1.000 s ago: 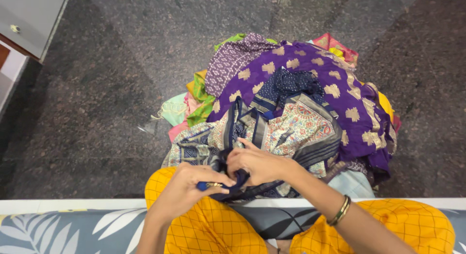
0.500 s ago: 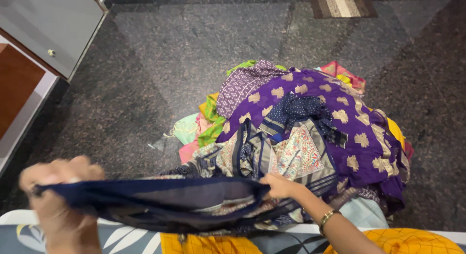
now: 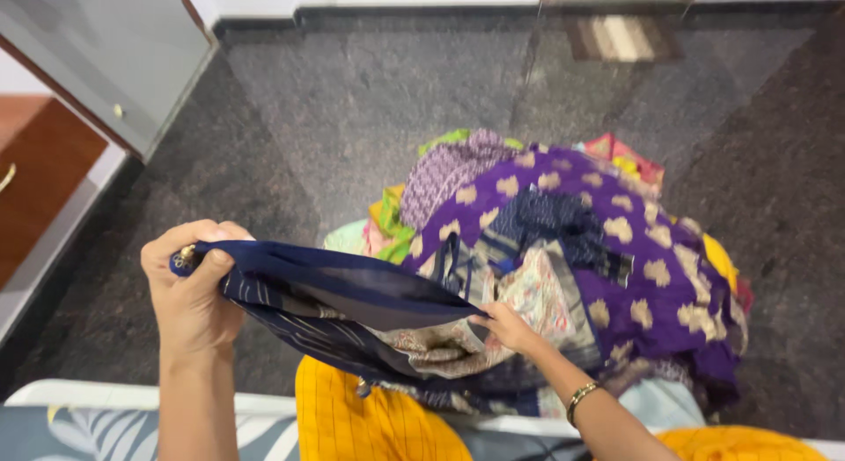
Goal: The person sits cross-legged on a mat and folds a patterned purple and blue fabric by hand. They smooth and align the edges, then roll the fabric into a compact bundle.
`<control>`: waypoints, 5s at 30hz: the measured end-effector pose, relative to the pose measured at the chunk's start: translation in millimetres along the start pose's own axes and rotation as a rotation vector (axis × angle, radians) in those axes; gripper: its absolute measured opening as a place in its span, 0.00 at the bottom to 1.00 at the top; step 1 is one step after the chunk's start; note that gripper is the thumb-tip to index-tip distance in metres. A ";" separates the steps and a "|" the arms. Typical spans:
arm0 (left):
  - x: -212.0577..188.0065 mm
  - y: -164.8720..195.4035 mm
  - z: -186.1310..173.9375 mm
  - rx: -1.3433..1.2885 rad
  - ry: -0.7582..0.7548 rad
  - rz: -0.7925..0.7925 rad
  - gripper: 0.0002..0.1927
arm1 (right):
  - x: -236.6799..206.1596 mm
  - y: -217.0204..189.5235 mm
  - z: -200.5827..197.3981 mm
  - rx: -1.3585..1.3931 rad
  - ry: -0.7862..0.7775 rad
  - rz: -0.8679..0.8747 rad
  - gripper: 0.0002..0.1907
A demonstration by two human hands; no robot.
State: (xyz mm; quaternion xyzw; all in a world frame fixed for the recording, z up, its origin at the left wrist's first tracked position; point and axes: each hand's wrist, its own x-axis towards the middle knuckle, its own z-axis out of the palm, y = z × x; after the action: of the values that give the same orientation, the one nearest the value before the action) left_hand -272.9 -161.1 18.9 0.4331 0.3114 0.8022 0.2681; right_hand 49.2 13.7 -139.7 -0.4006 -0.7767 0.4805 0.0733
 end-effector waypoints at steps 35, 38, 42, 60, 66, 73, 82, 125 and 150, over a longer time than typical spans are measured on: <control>159.0 65.5 143.1 0.424 0.307 0.700 0.06 | -160.9 -76.9 -369.0 0.060 0.701 -0.327 0.11; 131.5 24.8 143.5 0.810 0.217 0.461 0.06 | -140.6 -50.6 -329.4 -0.618 0.748 -0.027 0.14; 67.1 -61.1 159.2 0.499 0.088 0.237 0.04 | -125.3 6.6 -230.8 -0.551 1.059 0.244 0.17; -100.5 -98.3 158.8 0.702 -0.322 0.040 0.11 | -103.7 -1.7 15.0 0.298 0.776 -0.536 0.13; -101.1 -56.4 148.7 0.850 -0.339 0.135 0.14 | -96.2 7.5 -10.3 0.466 0.413 -0.657 0.14; -123.3 -37.0 137.9 0.754 -0.215 -0.062 0.12 | -102.0 10.7 3.2 0.243 0.503 -0.712 0.11; -139.7 -16.8 125.6 0.701 -0.154 -0.044 0.12 | -98.3 13.3 11.4 0.329 0.413 -0.604 0.10; -109.0 -16.1 167.8 0.745 0.236 0.186 0.12 | -131.6 -46.2 -17.0 0.132 0.723 -0.594 0.04; -139.0 -19.2 149.6 0.655 0.192 0.205 0.12 | -128.0 -53.5 52.2 0.085 0.849 -0.675 0.10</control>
State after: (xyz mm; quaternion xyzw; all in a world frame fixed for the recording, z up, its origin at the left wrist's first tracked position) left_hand -74.0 -205.7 -4.1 0.4479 0.5307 0.7195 0.0025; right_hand 79.1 -122.5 -89.5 -0.2843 -0.7443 0.2572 0.5468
